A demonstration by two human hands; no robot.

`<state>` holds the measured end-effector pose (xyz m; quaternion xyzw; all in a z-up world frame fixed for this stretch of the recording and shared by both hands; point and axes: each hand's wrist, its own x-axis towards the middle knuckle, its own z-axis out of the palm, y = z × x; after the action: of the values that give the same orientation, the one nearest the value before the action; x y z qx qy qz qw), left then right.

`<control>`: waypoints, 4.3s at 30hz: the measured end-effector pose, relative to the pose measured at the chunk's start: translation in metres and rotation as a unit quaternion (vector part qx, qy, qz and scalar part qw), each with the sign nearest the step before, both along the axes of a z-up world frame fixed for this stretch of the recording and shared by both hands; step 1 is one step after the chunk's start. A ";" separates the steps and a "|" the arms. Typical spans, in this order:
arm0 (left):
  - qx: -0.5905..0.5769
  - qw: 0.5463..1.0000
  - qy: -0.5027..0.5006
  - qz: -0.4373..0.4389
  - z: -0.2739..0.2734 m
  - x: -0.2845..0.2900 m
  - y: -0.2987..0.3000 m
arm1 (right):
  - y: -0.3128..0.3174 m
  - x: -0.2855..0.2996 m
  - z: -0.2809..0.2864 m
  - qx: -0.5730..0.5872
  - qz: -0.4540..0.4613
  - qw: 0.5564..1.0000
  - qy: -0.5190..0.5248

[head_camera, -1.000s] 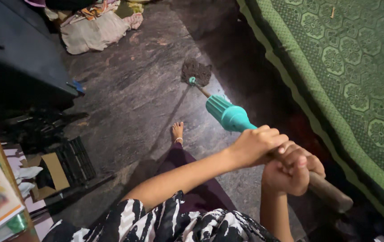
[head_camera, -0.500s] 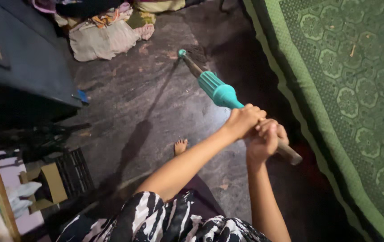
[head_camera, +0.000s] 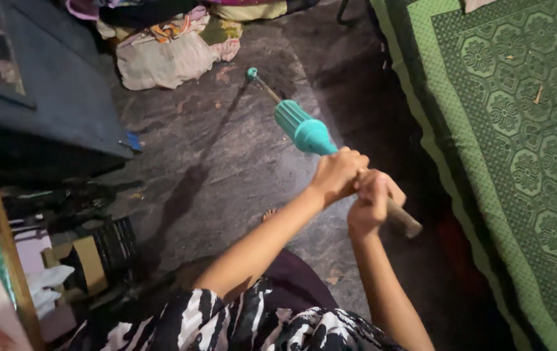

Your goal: The person mops the tiled floor in a bedroom using a teal spin mop. They move the mop back and forth across the floor, covering different areas near a bed and a table.

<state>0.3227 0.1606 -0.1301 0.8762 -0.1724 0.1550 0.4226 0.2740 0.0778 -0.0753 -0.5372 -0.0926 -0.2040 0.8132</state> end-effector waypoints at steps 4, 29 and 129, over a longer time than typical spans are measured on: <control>-0.029 0.999 -0.004 -0.037 0.037 -0.066 -0.020 | -0.038 -0.056 0.027 -0.010 0.031 0.999 -0.007; -0.039 0.992 -0.054 -0.105 0.099 -0.358 -0.113 | -0.152 -0.331 0.105 -0.054 0.104 0.981 -0.157; 0.077 0.978 -0.089 0.172 -0.003 -0.423 0.240 | 0.189 -0.350 0.004 -0.081 0.306 0.943 -0.100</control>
<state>-0.1007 0.4004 -0.1333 0.9052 -0.0672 0.2890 0.3042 -0.0758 0.2668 -0.0708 -0.5234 -0.3498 0.0100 0.7769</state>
